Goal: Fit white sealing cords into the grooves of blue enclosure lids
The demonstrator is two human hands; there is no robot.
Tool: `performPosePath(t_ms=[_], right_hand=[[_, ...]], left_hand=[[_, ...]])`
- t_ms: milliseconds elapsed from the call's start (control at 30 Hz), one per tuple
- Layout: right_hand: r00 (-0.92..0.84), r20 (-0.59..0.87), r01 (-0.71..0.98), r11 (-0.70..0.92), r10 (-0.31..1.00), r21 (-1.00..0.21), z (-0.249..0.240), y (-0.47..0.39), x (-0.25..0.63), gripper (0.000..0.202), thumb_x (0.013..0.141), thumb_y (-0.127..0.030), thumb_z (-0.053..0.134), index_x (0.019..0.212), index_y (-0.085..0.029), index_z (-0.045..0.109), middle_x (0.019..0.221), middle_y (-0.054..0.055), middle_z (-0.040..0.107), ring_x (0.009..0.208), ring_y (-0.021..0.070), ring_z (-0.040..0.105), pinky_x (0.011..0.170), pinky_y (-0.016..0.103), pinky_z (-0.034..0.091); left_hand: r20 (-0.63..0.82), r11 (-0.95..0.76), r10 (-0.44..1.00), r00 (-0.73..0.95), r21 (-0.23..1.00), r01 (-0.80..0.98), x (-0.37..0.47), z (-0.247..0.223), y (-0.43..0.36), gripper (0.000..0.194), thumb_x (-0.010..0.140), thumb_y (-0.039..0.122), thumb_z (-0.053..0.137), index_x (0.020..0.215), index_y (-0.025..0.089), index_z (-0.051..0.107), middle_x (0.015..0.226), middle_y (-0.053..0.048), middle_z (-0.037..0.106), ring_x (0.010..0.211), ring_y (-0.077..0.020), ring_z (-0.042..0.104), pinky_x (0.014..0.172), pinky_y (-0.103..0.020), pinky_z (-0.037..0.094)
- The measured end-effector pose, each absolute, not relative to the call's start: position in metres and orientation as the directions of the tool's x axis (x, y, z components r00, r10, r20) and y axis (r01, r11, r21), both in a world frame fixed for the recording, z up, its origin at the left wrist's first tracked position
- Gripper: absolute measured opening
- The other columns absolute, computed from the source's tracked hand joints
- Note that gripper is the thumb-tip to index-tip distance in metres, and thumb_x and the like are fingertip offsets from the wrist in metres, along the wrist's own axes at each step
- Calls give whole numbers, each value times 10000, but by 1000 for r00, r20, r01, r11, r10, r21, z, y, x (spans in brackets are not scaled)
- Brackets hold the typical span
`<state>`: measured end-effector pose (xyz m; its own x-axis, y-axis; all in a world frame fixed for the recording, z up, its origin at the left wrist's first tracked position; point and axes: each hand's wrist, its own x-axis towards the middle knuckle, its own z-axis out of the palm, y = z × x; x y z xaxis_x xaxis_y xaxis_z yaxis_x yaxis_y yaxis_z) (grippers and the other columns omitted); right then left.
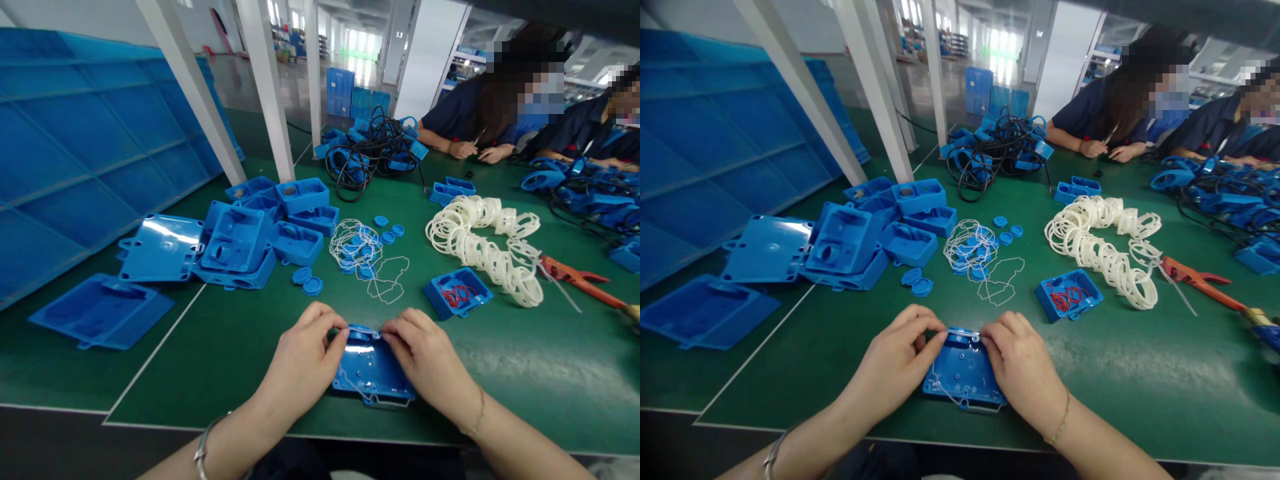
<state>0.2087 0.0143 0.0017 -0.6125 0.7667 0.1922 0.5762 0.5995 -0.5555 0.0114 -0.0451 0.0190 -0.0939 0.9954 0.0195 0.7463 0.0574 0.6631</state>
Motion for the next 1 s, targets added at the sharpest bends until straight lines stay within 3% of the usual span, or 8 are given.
performPosePath(t_ms=[200, 433, 600, 767, 900, 1000], right_hand=[[-607, 178, 581, 585, 775, -566, 0, 16, 206, 154, 903, -217, 470, 906, -203, 623, 842, 45, 562, 813, 182, 507, 735, 340, 451], [-613, 178, 550, 577, 770, -604, 1, 13, 211, 203, 915, -240, 444, 994, -226, 630, 862, 53, 557, 828, 180, 509, 746, 349, 463], [-650, 214, 537, 640, 729, -550, 0, 7, 217, 250, 916, -238, 441, 1113, -242, 595, 969, 73, 564, 888, 198, 501, 779, 373, 472], [-631, 259, 558, 659, 731, -504, -6, 9, 216, 213, 906, -233, 472, 1068, -208, 608, 945, 73, 579, 864, 195, 499, 772, 370, 476], [-640, 298, 547, 692, 708, -471, -9, 11, 213, 187, 907, -233, 477, 1018, -197, 623, 898, 65, 594, 812, 184, 493, 731, 357, 470], [-634, 314, 539, 695, 707, -476, -8, 11, 212, 176, 909, -223, 474, 978, -191, 633, 858, 60, 600, 787, 179, 494, 711, 347, 465]], left_hand=[[-14, 106, 990, -138, 718, 688, 13, 13, -45, 104, 866, 289, 463, 879, 229, 547, 997, 14, 513, 618, -108, 500, 629, -276, 408], [-2, 120, 982, -191, 785, 608, 13, 3, -46, 165, 886, 341, 453, 885, 221, 565, 973, -11, 529, 679, -136, 517, 653, -277, 427], [-18, 129, 980, -199, 817, 561, 13, -1, -56, 195, 888, 375, 461, 966, 232, 568, 1045, -25, 515, 708, -139, 524, 667, -275, 450], [-48, 158, 978, -203, 805, 572, 14, 0, -60, 204, 885, 392, 465, 994, 242, 552, 1059, -22, 499, 701, -139, 525, 668, -286, 463], [-22, 96, 993, -117, 722, 685, 12, 9, -52, 287, 831, 342, 553, 1102, 265, 498, 1157, -25, 461, 931, -194, 530, 862, -346, 448], [2, -10, 1000, 11, 627, 779, 11, 18, -42, 392, 778, 219, 574, 1151, 266, 460, 1190, -27, 447, 1123, -228, 441, 987, -384, 369]])
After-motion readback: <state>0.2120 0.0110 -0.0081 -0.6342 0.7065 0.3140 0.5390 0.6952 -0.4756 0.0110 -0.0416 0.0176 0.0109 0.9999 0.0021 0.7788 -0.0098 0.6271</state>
